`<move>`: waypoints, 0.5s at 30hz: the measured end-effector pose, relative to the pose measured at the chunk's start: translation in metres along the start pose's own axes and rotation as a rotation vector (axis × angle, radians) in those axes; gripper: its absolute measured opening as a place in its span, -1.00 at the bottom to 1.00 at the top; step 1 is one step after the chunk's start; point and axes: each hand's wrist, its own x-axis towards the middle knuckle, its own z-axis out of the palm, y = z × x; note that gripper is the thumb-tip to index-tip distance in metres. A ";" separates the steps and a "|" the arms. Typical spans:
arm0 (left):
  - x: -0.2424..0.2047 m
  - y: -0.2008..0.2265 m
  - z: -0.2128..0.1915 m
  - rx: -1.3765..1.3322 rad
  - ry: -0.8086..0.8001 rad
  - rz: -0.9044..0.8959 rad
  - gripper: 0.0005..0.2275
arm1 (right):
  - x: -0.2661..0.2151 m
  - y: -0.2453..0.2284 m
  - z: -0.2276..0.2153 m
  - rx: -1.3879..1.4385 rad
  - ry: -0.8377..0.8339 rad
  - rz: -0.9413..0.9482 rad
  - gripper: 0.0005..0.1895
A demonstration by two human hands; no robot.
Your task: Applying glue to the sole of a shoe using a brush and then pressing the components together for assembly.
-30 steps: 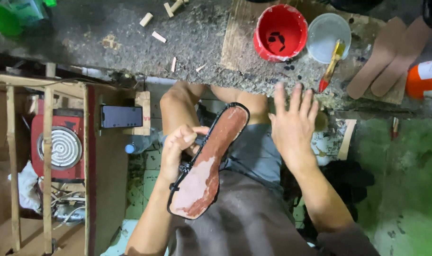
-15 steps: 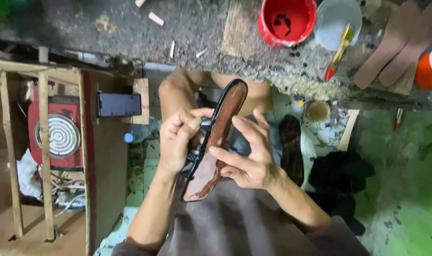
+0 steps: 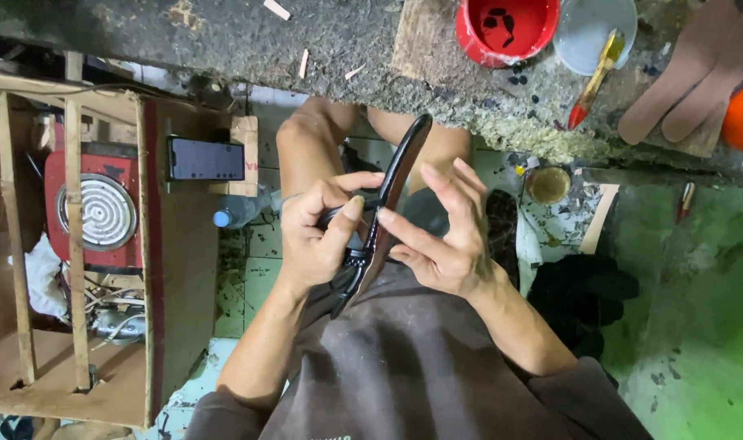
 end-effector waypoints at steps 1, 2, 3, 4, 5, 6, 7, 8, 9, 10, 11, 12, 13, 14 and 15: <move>-0.001 -0.003 -0.001 0.013 0.005 0.020 -0.79 | -0.002 0.000 0.000 -0.016 -0.006 -0.029 -0.63; -0.003 -0.005 -0.001 0.026 0.009 0.040 -0.79 | -0.005 -0.001 0.000 -0.033 -0.012 -0.058 -0.64; -0.004 -0.006 -0.002 0.027 0.012 0.040 -0.79 | -0.006 -0.004 0.001 -0.031 -0.014 -0.060 -0.64; -0.005 -0.008 -0.002 0.049 0.026 0.069 -0.77 | -0.007 -0.007 0.001 0.021 -0.020 -0.058 -0.63; -0.006 -0.009 -0.003 0.071 0.040 0.098 -0.76 | -0.008 -0.009 0.001 0.072 -0.025 -0.056 -0.63; -0.007 -0.011 -0.002 0.071 0.041 0.098 -0.76 | -0.009 -0.010 0.002 0.073 -0.025 -0.057 -0.63; -0.008 -0.013 -0.002 0.084 0.058 0.116 -0.75 | -0.010 -0.012 0.001 0.184 -0.048 0.010 -0.62; -0.010 -0.014 -0.001 0.097 0.076 0.133 -0.75 | -0.012 -0.013 0.001 0.295 -0.071 0.077 -0.60; -0.009 -0.013 0.000 0.097 0.076 0.134 -0.75 | -0.014 -0.012 -0.001 0.295 -0.071 0.077 -0.60; -0.008 -0.012 0.000 0.146 0.124 0.148 -0.75 | -0.016 -0.012 -0.002 0.455 -0.073 0.176 -0.61; -0.005 -0.012 0.000 0.196 0.175 0.167 -0.75 | -0.017 -0.010 -0.003 0.615 -0.074 0.271 -0.61; -0.004 -0.009 -0.001 0.197 0.176 0.172 -0.75 | -0.024 -0.013 -0.004 0.616 -0.072 0.265 -0.61; -0.002 -0.006 -0.002 0.239 0.242 0.126 -0.78 | -0.029 -0.013 -0.003 0.577 -0.062 0.318 -0.57; 0.000 -0.003 -0.004 0.278 0.309 0.080 -0.79 | -0.035 -0.013 -0.002 0.537 -0.051 0.372 -0.53; -0.001 -0.005 -0.006 0.282 0.315 0.086 -0.79 | -0.034 -0.011 -0.003 0.541 -0.053 0.364 -0.53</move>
